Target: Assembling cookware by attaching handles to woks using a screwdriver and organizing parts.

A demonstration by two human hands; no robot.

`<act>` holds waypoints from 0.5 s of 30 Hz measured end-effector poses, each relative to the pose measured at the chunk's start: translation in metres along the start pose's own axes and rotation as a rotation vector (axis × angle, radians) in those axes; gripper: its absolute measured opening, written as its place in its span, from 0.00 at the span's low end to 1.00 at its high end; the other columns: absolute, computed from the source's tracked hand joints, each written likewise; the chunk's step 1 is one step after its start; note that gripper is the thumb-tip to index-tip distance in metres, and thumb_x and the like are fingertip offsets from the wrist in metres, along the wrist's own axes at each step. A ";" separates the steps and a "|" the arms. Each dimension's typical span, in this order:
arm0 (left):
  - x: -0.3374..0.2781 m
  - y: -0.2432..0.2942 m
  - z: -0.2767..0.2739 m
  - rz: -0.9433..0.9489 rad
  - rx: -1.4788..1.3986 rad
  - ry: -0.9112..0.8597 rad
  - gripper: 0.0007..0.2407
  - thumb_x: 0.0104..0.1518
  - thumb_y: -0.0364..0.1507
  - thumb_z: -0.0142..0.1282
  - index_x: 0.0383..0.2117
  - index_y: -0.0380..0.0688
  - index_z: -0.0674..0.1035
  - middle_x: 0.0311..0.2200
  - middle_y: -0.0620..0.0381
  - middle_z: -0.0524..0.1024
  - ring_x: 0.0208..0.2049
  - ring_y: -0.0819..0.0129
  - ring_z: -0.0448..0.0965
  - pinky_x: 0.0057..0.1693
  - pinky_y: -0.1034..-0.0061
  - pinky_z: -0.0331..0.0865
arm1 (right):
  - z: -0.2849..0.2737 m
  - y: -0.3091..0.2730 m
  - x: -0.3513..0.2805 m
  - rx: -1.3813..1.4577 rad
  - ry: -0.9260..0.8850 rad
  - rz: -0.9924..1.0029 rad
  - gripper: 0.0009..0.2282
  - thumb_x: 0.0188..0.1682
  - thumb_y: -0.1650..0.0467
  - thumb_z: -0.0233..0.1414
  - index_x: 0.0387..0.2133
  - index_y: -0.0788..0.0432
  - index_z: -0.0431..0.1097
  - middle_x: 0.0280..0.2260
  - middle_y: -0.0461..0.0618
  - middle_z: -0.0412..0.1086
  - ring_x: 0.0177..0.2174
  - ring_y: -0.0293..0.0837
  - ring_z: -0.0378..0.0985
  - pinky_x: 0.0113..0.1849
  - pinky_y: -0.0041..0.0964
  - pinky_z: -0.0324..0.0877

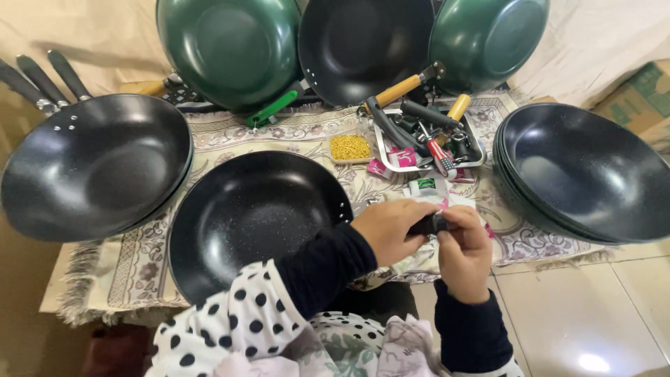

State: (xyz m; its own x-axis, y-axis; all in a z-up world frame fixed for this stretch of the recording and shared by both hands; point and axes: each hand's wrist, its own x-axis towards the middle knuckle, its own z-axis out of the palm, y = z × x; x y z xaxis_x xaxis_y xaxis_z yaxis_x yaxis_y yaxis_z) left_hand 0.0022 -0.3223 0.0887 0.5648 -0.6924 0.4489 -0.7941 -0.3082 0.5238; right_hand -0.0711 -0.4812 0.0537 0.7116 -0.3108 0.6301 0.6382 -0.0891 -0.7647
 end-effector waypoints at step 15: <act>-0.136 0.028 -0.020 -0.358 -0.623 0.418 0.22 0.52 0.31 0.67 0.51 0.43 0.71 0.44 0.54 0.76 0.44 0.70 0.78 0.52 0.77 0.73 | 0.035 0.001 -0.102 0.218 -0.423 0.277 0.30 0.47 0.67 0.62 0.61 0.63 0.58 0.60 0.57 0.62 0.56 0.49 0.72 0.58 0.42 0.68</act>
State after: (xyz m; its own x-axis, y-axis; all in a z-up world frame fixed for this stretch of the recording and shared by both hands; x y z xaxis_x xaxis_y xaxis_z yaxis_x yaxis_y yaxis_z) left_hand -0.0919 -0.2236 0.0568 0.8940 -0.2836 0.3470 -0.3508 0.0390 0.9356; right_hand -0.1326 -0.4165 -0.0066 0.8891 0.1163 0.4428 0.4242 0.1543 -0.8923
